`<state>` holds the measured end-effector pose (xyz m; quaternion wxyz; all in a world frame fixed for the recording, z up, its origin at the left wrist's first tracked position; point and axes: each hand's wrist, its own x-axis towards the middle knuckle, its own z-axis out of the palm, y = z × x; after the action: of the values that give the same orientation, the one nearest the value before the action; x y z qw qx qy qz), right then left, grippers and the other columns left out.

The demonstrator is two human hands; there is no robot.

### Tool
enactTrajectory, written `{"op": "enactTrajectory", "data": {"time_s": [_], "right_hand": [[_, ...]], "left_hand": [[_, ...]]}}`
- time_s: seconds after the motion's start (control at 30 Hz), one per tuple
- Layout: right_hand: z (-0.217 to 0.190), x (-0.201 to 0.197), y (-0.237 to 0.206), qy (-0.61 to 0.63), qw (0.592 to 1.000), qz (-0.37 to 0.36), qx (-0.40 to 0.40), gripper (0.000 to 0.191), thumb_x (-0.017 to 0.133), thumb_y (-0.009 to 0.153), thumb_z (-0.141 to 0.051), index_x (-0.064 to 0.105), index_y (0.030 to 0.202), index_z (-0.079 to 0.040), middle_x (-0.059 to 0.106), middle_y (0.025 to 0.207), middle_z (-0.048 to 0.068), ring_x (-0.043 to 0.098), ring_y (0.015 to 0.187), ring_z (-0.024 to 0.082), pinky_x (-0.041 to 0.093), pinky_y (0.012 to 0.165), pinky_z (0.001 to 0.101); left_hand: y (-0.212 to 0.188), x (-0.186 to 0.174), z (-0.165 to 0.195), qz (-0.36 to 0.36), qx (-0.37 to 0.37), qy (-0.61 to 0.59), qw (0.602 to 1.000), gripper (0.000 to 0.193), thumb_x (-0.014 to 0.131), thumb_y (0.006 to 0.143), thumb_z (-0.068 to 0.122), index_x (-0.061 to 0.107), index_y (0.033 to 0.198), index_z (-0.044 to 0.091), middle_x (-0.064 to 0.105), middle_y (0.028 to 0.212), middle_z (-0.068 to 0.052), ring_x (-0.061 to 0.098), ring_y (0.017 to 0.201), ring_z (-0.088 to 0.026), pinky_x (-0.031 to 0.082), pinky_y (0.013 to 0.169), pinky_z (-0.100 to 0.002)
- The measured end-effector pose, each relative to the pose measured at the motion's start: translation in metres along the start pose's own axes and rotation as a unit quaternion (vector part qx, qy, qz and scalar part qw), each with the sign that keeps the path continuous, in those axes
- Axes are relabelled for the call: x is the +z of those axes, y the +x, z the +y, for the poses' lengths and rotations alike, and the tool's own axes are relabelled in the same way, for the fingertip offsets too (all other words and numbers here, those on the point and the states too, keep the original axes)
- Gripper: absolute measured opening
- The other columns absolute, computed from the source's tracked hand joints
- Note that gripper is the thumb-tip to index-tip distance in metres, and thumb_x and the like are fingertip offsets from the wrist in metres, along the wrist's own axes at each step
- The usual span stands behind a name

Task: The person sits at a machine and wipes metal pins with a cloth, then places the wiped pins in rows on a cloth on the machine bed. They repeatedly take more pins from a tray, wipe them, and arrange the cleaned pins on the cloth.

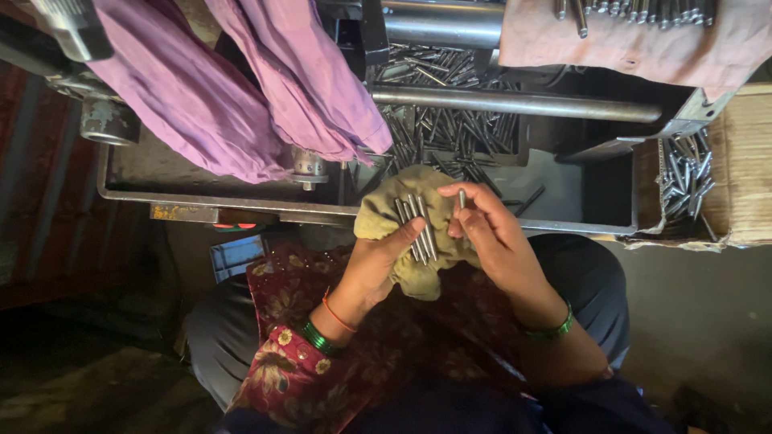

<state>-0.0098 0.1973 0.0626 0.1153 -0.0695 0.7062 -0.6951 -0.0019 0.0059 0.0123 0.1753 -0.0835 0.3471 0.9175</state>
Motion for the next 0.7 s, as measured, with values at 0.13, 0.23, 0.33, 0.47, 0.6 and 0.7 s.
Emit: {"op": "enactTrajectory", "data": {"time_s": [0.13,0.23,0.33,0.47,0.6,0.7], "right_hand": [[-0.001,0.001,0.001,-0.053,0.997,0.000,-0.047,0.031,0.049,0.107,-0.004,0.062,0.135,-0.006,0.047,0.102,0.001,0.049,0.087,0.008,0.044,0.082,0.0254],[-0.003,0.001,0.001,-0.138,0.985,0.002,-0.102,0.029,0.056,0.104,-0.003,0.062,0.133,-0.005,0.047,0.104,0.003,0.046,0.091,0.009,0.040,0.082,0.0254],[-0.007,0.003,0.002,-0.194,0.973,0.006,-0.126,0.024,0.067,0.099,-0.009,0.063,0.122,-0.005,0.052,0.102,0.003,0.050,0.088,0.011,0.042,0.079,0.0257],[-0.015,0.010,-0.003,-0.280,0.954,0.014,-0.105,0.024,0.080,0.089,-0.019,0.068,0.105,-0.007,0.061,0.091,0.004,0.061,0.071,0.014,0.047,0.063,0.0270],[-0.021,0.020,-0.004,-0.351,0.930,0.037,-0.101,0.026,0.082,0.085,-0.023,0.070,0.101,-0.007,0.071,0.093,0.007,0.071,0.072,0.021,0.052,0.056,0.0306],[-0.023,0.023,-0.003,-0.394,0.913,0.041,-0.097,0.027,0.083,0.084,-0.025,0.072,0.103,-0.009,0.073,0.092,0.006,0.070,0.067,0.023,0.052,0.056,0.0332]], "left_hand": [[-0.001,0.001,0.001,0.016,-0.019,-0.016,1.000,0.039,0.064,0.098,0.001,0.055,0.135,0.005,0.067,0.121,-0.007,0.067,0.107,-0.018,0.059,0.089,-0.035],[-0.001,-0.001,0.000,0.024,-0.028,-0.023,0.999,0.038,0.062,0.098,0.000,0.055,0.135,0.005,0.067,0.120,-0.006,0.068,0.107,-0.017,0.060,0.089,-0.034],[0.000,-0.004,-0.003,0.025,-0.029,-0.028,0.999,0.034,0.062,0.100,0.000,0.056,0.133,0.003,0.067,0.118,-0.008,0.069,0.104,-0.018,0.060,0.086,-0.034],[0.000,-0.007,-0.005,0.030,-0.005,-0.036,0.999,0.032,0.061,0.101,0.000,0.057,0.132,0.002,0.067,0.117,-0.008,0.068,0.102,-0.018,0.060,0.086,-0.034],[0.002,-0.006,-0.005,0.051,0.015,-0.042,0.998,0.029,0.059,0.102,0.001,0.058,0.130,0.000,0.068,0.116,-0.009,0.069,0.102,-0.019,0.060,0.086,-0.035],[0.003,-0.006,-0.006,0.051,0.038,-0.018,0.998,0.029,0.059,0.102,0.001,0.057,0.131,0.001,0.067,0.117,-0.008,0.068,0.105,-0.017,0.059,0.089,-0.033]]}}
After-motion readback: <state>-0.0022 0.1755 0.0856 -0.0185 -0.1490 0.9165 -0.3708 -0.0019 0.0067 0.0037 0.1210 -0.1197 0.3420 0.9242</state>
